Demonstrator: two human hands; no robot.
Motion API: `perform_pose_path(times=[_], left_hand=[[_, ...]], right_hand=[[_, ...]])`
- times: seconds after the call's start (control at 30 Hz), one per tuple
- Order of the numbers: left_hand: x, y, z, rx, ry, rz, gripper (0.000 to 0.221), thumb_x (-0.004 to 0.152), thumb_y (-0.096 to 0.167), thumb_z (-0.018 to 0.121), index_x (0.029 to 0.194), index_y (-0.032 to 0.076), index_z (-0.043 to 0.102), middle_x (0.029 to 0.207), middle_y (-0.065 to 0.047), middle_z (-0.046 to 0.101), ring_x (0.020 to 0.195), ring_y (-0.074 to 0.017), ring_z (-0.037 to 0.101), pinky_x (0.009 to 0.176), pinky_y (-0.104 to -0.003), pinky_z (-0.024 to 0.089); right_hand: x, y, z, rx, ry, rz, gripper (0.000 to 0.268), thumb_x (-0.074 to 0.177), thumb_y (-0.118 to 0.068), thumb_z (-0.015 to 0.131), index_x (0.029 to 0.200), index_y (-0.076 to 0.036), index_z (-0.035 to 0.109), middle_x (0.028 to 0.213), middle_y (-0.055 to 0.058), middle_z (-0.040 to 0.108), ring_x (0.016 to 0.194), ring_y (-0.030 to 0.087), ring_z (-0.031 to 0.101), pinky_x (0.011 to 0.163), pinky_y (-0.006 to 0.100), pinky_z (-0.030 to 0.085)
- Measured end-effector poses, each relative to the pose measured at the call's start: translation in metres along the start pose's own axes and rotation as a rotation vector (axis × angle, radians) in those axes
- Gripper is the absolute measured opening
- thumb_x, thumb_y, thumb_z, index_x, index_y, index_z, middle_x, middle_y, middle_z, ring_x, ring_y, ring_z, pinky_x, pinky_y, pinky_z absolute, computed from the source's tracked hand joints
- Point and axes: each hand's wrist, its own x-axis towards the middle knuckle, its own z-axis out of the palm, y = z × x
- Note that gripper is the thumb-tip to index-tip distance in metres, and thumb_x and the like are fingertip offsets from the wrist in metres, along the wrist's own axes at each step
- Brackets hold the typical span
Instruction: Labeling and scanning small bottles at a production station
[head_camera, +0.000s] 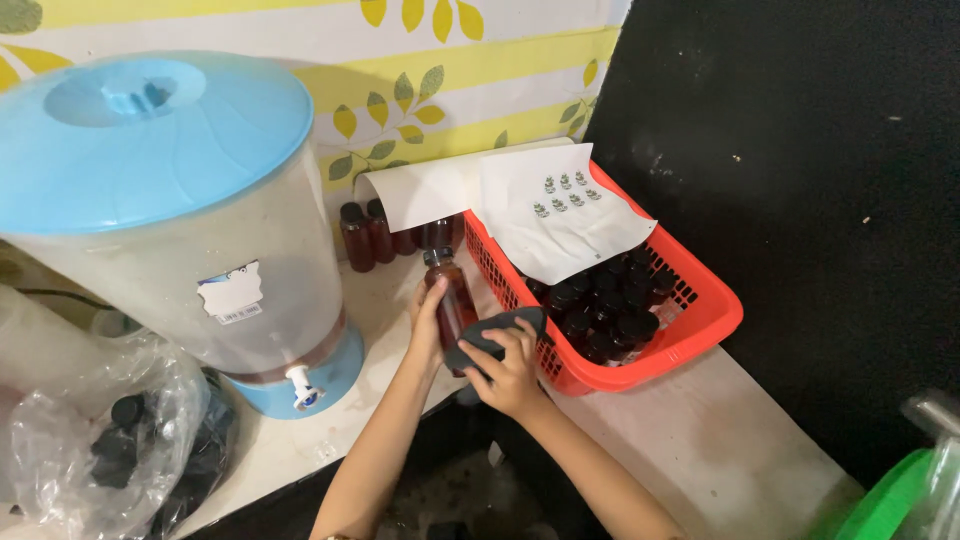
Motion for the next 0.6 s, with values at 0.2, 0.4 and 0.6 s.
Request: perform_pose_path(times=[0.2,0.4,0.6], left_hand=[[0.008,-0.016,0.003,0.002,-0.153,-0.061,0.036,0.071,0.038,0.066,0.089,0.009,0.053,0.075,-0.005,0.052,0.072,-0.0178,0.051,0.06,-0.029,0.045],[-0.014,0.015,0.022,-0.092,-0.148,-0.256,0.055,0.069,0.055,0.059,0.097,0.007,0.056,0.087,-0.013,0.059,0.079,-0.0255,0.055,0.065,-0.035,0.045],[-0.026,0.021,0.017,0.14,-0.254,-0.229,0.083,0.065,0.06,0.061,0.124,0.007,0.037,0.113,-0.02,0.041,0.104,-0.0317,0.043,0.083,-0.046,0.04]], right_hand=[[0.031,0.02,0.012,-0.109,0.041,-0.049,0.033,0.059,-0.026,0.071,0.091,-0.029,0.065,0.101,0.004,0.047,0.091,0.026,0.038,0.087,0.049,0.03],[0.033,0.023,0.017,-0.176,0.148,-0.024,0.033,0.064,-0.022,0.069,0.097,-0.027,0.064,0.098,0.004,0.047,0.088,0.025,0.04,0.083,0.047,0.033],[0.054,0.025,0.019,-0.158,0.255,0.292,0.014,0.076,-0.029,0.063,0.084,-0.018,0.065,0.093,0.003,0.046,0.082,0.023,0.041,0.075,0.037,0.032]])
